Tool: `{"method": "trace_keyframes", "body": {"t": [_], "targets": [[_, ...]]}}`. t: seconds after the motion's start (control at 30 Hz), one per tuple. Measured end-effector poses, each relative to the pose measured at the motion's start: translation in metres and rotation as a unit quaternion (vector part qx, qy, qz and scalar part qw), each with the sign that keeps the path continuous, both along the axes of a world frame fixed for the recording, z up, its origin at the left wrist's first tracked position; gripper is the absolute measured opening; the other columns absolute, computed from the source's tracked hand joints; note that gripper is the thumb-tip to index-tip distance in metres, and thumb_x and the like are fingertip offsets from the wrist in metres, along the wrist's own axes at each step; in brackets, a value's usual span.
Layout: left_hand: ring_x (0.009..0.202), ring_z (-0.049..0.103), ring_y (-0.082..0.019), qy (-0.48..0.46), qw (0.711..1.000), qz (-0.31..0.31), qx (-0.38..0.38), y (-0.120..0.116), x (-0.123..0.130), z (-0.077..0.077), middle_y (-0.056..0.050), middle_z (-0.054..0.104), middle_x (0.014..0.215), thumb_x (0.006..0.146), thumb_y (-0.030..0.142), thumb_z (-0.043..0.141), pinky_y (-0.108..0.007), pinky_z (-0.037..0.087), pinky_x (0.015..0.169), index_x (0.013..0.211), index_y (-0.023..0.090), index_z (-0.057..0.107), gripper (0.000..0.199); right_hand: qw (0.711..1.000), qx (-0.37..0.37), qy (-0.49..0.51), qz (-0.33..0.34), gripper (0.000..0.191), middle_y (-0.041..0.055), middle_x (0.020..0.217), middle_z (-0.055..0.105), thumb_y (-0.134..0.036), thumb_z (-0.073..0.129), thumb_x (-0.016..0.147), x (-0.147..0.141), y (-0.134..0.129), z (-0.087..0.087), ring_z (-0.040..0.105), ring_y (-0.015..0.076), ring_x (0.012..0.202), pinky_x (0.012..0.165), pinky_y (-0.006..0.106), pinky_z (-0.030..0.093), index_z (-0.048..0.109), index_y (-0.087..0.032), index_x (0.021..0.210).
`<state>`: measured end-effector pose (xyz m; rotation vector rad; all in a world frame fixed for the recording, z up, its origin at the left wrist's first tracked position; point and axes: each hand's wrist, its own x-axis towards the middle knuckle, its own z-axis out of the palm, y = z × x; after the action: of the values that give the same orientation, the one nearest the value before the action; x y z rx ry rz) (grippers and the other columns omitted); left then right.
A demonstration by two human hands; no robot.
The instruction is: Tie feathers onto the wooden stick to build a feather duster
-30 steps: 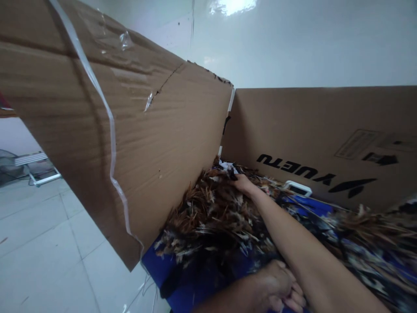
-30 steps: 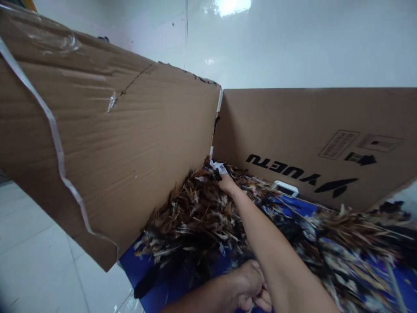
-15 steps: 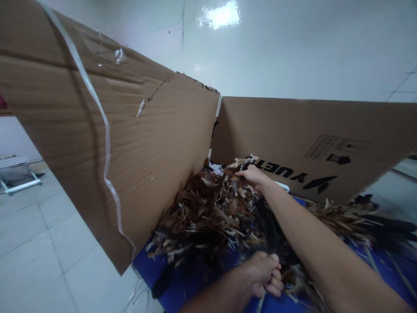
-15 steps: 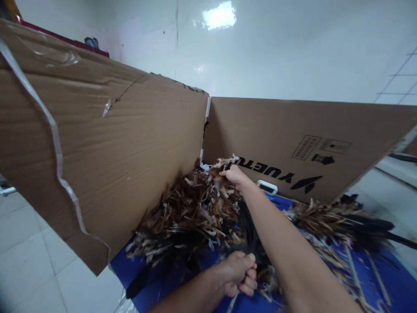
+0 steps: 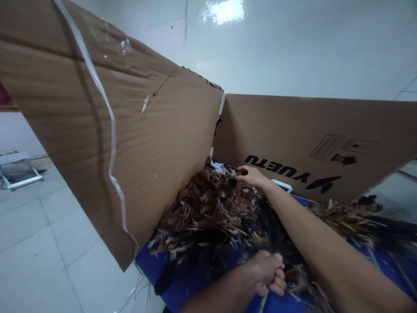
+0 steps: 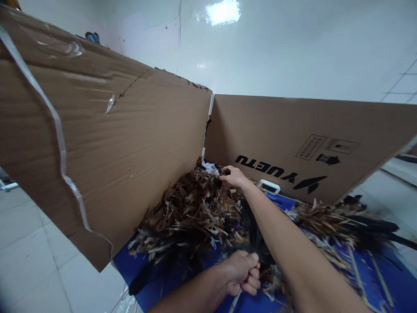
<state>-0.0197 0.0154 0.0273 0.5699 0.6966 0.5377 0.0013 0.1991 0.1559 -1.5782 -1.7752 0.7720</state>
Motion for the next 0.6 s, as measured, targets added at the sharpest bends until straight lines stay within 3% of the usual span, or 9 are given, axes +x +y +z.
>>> {"method": "trace_keyframes", "body": {"t": [0.1, 0.17, 0.27, 0.33, 0.4, 0.53, 0.6], "targets": [[0.03, 0.016, -0.003, -0.002, 1.0, -0.003, 0.004, 0.0, -0.001, 0.001, 0.009, 0.024, 0.044, 0.088, 0.033, 0.037, -0.018, 0.008, 0.04, 0.071, 0.02, 0.034, 0.022, 0.999, 0.016, -0.042, 0.001, 0.049, 0.0092, 0.097, 0.066, -0.019, 0.07, 0.061, 0.003, -0.006, 0.006, 0.058, 0.0124, 0.06, 0.055, 0.024, 0.048, 0.059, -0.014, 0.108], [0.03, 0.016, -0.003, -0.009, 1.0, -0.005, 0.003, 0.0, -0.001, 0.001, 0.009, 0.024, 0.044, 0.088, 0.033, 0.037, -0.018, 0.008, 0.04, 0.071, 0.02, 0.034, 0.022, 0.99, 0.061, -0.13, 0.006, 0.046, 0.0088, 0.101, 0.066, -0.019, 0.071, 0.059, 0.006, -0.013, 0.011, 0.061, 0.0165, 0.071, 0.065, 0.026, 0.048, 0.062, -0.016, 0.104], [0.031, 0.016, -0.003, -0.012, 1.0, 0.001, 0.007, -0.001, -0.001, 0.001, 0.009, 0.025, 0.044, 0.088, 0.034, 0.036, -0.018, 0.008, 0.04, 0.071, 0.02, 0.034, 0.022, 0.954, 0.154, -0.256, 0.011, 0.03, 0.0062, 0.095, 0.068, -0.02, 0.066, 0.065, 0.013, -0.029, 0.017, 0.061, 0.0212, 0.087, 0.077, 0.029, 0.046, 0.066, -0.018, 0.095], [0.031, 0.016, -0.003, -0.006, 1.0, 0.006, 0.014, -0.001, -0.001, 0.001, 0.009, 0.027, 0.045, 0.088, 0.035, 0.036, -0.018, 0.009, 0.039, 0.072, 0.02, 0.034, 0.022, 0.945, 0.189, -0.267, 0.013, 0.021, 0.0047, 0.085, 0.069, -0.02, 0.057, 0.074, 0.02, -0.041, 0.017, 0.063, 0.0198, 0.084, 0.077, 0.028, 0.046, 0.067, -0.019, 0.092], [0.031, 0.017, -0.003, -0.002, 1.0, 0.006, 0.021, -0.001, -0.001, 0.0, 0.009, 0.027, 0.045, 0.088, 0.036, 0.037, -0.017, 0.01, 0.039, 0.072, 0.02, 0.034, 0.023, 0.938, 0.21, -0.269, 0.051, 0.026, 0.0045, 0.087, 0.069, -0.016, 0.053, 0.074, 0.028, -0.053, 0.016, 0.063, 0.0182, 0.083, 0.076, 0.028, 0.046, 0.066, -0.019, 0.097], [0.031, 0.017, -0.002, 0.001, 1.0, 0.002, 0.024, -0.002, -0.003, 0.002, 0.01, 0.026, 0.046, 0.087, 0.039, 0.039, -0.017, 0.008, 0.04, 0.072, 0.02, 0.034, 0.025, 0.919, 0.198, -0.302, 0.156, 0.06, 0.0075, 0.116, 0.06, -0.011, 0.065, 0.059, 0.039, -0.072, 0.015, 0.06, 0.019, 0.094, 0.079, 0.027, 0.045, 0.056, -0.02, 0.117], [0.031, 0.016, -0.002, 0.003, 1.0, 0.006, 0.023, -0.003, -0.005, 0.005, 0.01, 0.025, 0.046, 0.089, 0.037, 0.035, -0.018, 0.007, 0.04, 0.072, 0.02, 0.033, 0.024, 0.923, 0.179, -0.307, 0.147, 0.047, 0.0056, 0.104, 0.066, -0.02, 0.064, 0.065, 0.041, -0.08, 0.017, 0.062, 0.017, 0.083, 0.074, 0.026, 0.045, 0.059, -0.021, 0.112]]}}
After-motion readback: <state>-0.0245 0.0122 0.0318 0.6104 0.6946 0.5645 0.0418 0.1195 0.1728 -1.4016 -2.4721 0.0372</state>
